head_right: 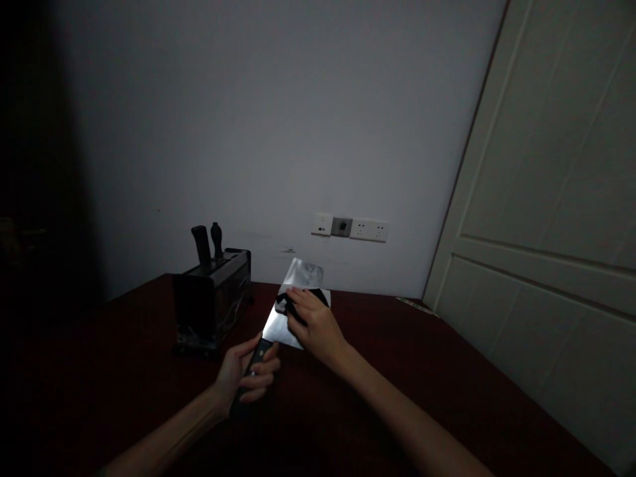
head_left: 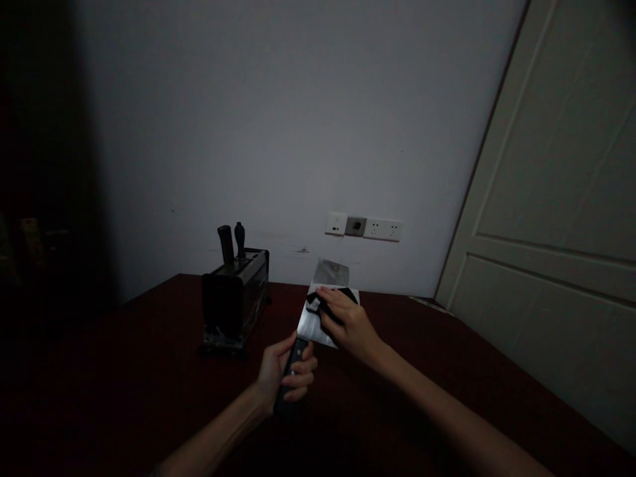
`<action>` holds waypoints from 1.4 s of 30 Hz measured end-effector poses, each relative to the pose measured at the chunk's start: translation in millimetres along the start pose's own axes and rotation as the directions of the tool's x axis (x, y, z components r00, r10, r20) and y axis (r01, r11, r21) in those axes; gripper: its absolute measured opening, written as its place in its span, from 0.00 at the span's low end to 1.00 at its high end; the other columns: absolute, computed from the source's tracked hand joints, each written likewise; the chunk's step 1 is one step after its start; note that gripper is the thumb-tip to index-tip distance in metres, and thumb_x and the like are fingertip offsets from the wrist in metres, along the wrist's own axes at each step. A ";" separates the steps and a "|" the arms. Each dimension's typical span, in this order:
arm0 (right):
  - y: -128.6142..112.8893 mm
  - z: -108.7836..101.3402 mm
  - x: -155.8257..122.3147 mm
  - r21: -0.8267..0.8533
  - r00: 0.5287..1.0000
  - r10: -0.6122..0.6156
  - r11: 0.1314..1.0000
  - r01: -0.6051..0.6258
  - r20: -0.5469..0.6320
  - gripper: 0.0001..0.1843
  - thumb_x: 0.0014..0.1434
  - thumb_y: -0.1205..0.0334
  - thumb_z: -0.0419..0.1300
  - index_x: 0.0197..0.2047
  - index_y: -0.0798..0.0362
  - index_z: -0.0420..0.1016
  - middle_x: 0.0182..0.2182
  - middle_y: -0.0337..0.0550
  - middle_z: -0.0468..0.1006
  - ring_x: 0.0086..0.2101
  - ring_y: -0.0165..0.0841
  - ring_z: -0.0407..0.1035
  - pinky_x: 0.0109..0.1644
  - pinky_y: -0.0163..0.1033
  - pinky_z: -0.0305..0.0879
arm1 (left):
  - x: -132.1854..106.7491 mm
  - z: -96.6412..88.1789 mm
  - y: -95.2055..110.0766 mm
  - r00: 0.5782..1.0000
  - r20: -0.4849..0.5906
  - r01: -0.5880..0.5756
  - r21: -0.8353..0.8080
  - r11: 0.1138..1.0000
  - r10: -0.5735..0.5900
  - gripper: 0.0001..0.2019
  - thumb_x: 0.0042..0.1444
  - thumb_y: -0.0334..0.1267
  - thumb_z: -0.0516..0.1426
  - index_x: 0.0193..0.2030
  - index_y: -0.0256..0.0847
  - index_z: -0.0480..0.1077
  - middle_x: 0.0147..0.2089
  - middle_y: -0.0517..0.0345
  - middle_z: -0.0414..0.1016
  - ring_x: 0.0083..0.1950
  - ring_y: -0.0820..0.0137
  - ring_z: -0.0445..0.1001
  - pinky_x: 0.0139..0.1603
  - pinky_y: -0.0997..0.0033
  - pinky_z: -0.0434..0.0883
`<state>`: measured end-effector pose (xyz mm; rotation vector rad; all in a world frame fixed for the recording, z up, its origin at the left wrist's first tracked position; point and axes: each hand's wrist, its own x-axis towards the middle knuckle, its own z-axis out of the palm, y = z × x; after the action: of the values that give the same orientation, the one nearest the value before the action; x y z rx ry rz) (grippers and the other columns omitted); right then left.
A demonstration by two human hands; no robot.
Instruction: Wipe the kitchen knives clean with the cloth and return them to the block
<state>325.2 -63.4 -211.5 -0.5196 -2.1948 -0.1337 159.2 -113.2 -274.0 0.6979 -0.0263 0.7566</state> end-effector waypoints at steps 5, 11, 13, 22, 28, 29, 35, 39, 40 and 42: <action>-21.1 8.3 -15.8 0.088 0.990 -0.107 0.991 0.099 0.093 0.20 0.57 0.66 0.53 0.54 0.54 0.65 0.52 0.49 0.70 0.55 0.36 0.59 0.60 0.49 0.56 | -1.5 -3.0 3.5 0.997 -0.079 -0.019 0.033 0.999 0.022 0.14 0.54 0.45 0.51 0.28 0.34 0.61 0.18 0.69 0.50 0.12 0.84 0.39 0.09 0.84 0.48; -2.8 -2.1 -6.8 0.041 0.998 -0.045 0.998 0.043 0.043 0.19 0.57 0.67 0.52 0.53 0.54 0.67 0.51 0.49 0.71 0.54 0.37 0.61 0.59 0.51 0.56 | -0.8 -1.3 2.1 1.000 -0.022 0.018 0.013 1.000 -0.017 0.15 0.57 0.46 0.48 0.28 0.35 0.60 0.19 0.68 0.50 0.12 0.84 0.39 0.09 0.84 0.48; -0.9 -2.3 -5.5 0.025 1.000 -0.023 0.999 0.022 0.007 0.18 0.57 0.67 0.52 0.51 0.54 0.69 0.51 0.49 0.71 0.54 0.37 0.61 0.59 0.51 0.55 | -0.6 -1.5 2.3 1.000 -0.010 0.019 0.010 1.000 -0.019 0.14 0.57 0.46 0.48 0.28 0.35 0.60 0.19 0.68 0.49 0.12 0.84 0.39 0.09 0.84 0.48; -5.8 -3.5 -22.3 0.055 0.993 -0.097 0.994 0.094 0.060 0.21 0.57 0.67 0.53 0.55 0.51 0.65 0.52 0.47 0.71 0.54 0.36 0.62 0.59 0.50 0.57 | -1.2 -2.5 2.3 0.999 -0.041 0.006 0.018 1.000 -0.005 0.14 0.56 0.46 0.49 0.28 0.35 0.60 0.19 0.68 0.49 0.12 0.84 0.39 0.09 0.84 0.48; 5.4 -10.1 -17.3 -0.015 0.999 -0.030 0.999 0.029 -0.013 0.19 0.57 0.67 0.52 0.52 0.53 0.68 0.51 0.49 0.71 0.54 0.38 0.61 0.59 0.52 0.57 | -1.6 -1.3 2.5 1.000 -0.012 0.014 0.001 1.000 -0.014 0.14 0.55 0.45 0.50 0.28 0.35 0.60 0.19 0.69 0.49 0.12 0.84 0.40 0.09 0.85 0.48; -1.4 -7.8 -21.7 0.004 0.998 -0.062 0.998 0.062 0.014 0.19 0.57 0.67 0.52 0.52 0.53 0.68 0.52 0.49 0.70 0.54 0.37 0.60 0.59 0.51 0.57 | -1.9 -1.8 3.3 1.000 -0.015 0.008 0.003 1.000 -0.007 0.14 0.55 0.45 0.50 0.28 0.35 0.60 0.19 0.69 0.49 0.12 0.84 0.40 0.09 0.84 0.48; -11.3 -6.9 -33.3 0.048 0.989 -0.131 0.991 0.127 0.072 0.24 0.56 0.68 0.53 0.57 0.51 0.62 0.53 0.47 0.69 0.55 0.37 0.60 0.58 0.51 0.58 | -2.4 -0.6 4.3 1.000 -0.010 0.019 0.012 1.000 -0.019 0.15 0.56 0.46 0.49 0.28 0.35 0.60 0.19 0.68 0.50 0.12 0.84 0.40 0.08 0.84 0.48; 28.2 -22.6 -9.0 -0.037 0.995 0.022 0.999 -0.025 -0.094 0.20 0.57 0.66 0.53 0.54 0.50 0.66 0.50 0.48 0.72 0.52 0.38 0.64 0.57 0.52 0.59 | -0.6 1.6 -2.4 0.998 0.009 0.061 -0.002 0.998 -0.061 0.15 0.56 0.46 0.49 0.27 0.35 0.60 0.19 0.68 0.49 0.12 0.84 0.40 0.08 0.85 0.49; 35.7 -25.9 -3.3 -0.053 0.992 0.042 0.997 -0.049 -0.117 0.19 0.57 0.65 0.53 0.53 0.51 0.67 0.49 0.49 0.73 0.52 0.38 0.64 0.57 0.52 0.59 | -0.3 1.4 -3.9 0.998 0.014 0.066 -0.006 0.998 -0.066 0.15 0.56 0.46 0.49 0.28 0.35 0.60 0.19 0.68 0.50 0.12 0.84 0.40 0.08 0.85 0.49; 41.5 -29.0 3.1 -0.073 0.988 0.061 0.995 -0.072 -0.144 0.19 0.57 0.65 0.53 0.52 0.53 0.68 0.49 0.50 0.73 0.52 0.38 0.64 0.58 0.52 0.58 | 0.2 0.3 -5.9 0.997 0.025 0.071 -0.007 0.997 -0.071 0.15 0.56 0.46 0.49 0.28 0.35 0.61 0.19 0.68 0.50 0.12 0.84 0.40 0.08 0.85 0.49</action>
<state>361.7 -32.6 -194.3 -0.6076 -2.0376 -0.2147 163.2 -116.3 -277.1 0.6968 -0.0268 0.6799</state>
